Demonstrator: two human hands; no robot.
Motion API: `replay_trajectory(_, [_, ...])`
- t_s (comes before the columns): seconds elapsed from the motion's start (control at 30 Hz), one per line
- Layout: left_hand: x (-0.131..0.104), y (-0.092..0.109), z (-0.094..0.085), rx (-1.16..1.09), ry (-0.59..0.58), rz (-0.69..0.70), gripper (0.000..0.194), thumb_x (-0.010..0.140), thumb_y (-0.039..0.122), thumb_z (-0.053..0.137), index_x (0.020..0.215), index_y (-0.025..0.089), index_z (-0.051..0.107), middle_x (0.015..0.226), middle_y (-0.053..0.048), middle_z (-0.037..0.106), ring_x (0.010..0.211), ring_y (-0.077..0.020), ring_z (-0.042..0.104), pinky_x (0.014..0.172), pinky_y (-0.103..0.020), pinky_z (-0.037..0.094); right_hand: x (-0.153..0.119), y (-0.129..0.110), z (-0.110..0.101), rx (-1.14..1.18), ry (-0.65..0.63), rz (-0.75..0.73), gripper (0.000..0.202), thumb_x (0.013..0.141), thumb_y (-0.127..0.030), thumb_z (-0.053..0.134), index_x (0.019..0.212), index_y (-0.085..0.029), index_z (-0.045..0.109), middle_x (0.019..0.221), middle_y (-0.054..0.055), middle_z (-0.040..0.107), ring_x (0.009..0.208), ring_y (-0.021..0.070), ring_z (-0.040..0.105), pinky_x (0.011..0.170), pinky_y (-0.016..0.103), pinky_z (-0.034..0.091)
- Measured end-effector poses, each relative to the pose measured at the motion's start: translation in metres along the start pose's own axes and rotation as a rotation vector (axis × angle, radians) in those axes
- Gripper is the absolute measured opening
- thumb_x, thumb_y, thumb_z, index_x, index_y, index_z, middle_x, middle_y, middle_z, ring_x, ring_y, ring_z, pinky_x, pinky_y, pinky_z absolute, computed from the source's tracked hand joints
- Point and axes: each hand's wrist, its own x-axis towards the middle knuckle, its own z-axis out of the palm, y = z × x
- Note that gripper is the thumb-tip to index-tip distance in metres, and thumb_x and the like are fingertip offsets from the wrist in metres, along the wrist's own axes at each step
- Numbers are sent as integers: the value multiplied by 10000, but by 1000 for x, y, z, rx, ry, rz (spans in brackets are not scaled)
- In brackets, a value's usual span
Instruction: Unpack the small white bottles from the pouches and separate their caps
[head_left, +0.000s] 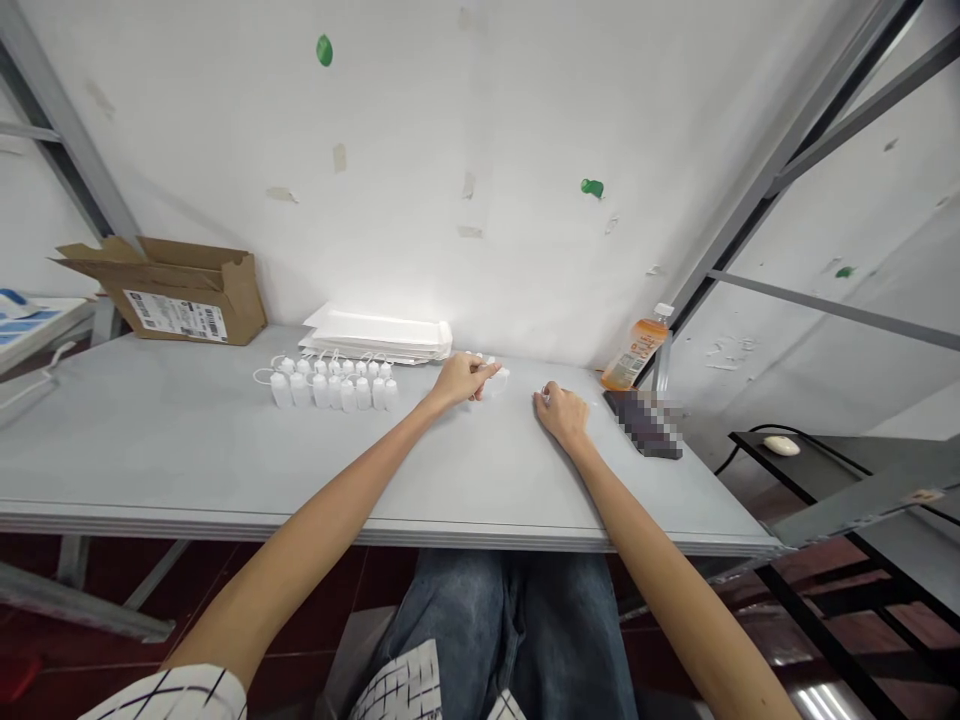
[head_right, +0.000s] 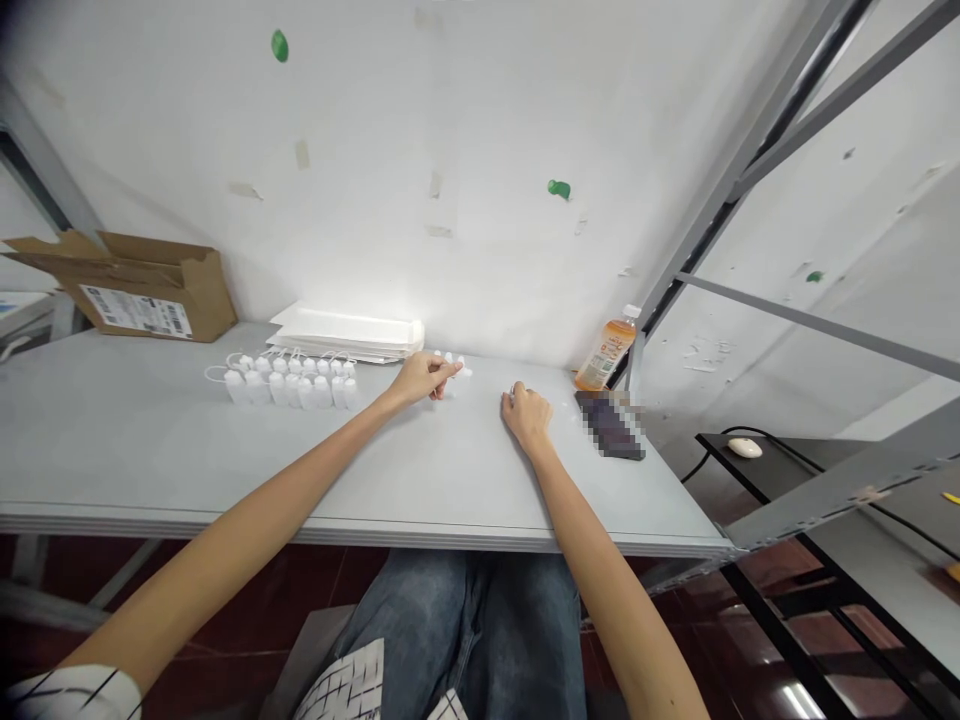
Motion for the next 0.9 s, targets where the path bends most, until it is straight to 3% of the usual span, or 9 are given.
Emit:
replay_trajectory(0.3, [1,-4,1,16,-10,40,519,855,542,560,501,168,495,439,-4,556,402,-98,534,469,-207,429,0,1,0,21,-1,14,326,979,-381,421,1118,-185,641,1070,130,705,968,260,658,721,300,402])
replay_trajectory(0.9, [-1,-2,1,-24,-12,-15,476,829,520,591,517,171,505,443,6,537,408,-111,548,439,-211,454,-4,1,-1,69,14,60,363,961,-379,421,1145,-159,644,1054,148,700,968,277,657,742,322,419])
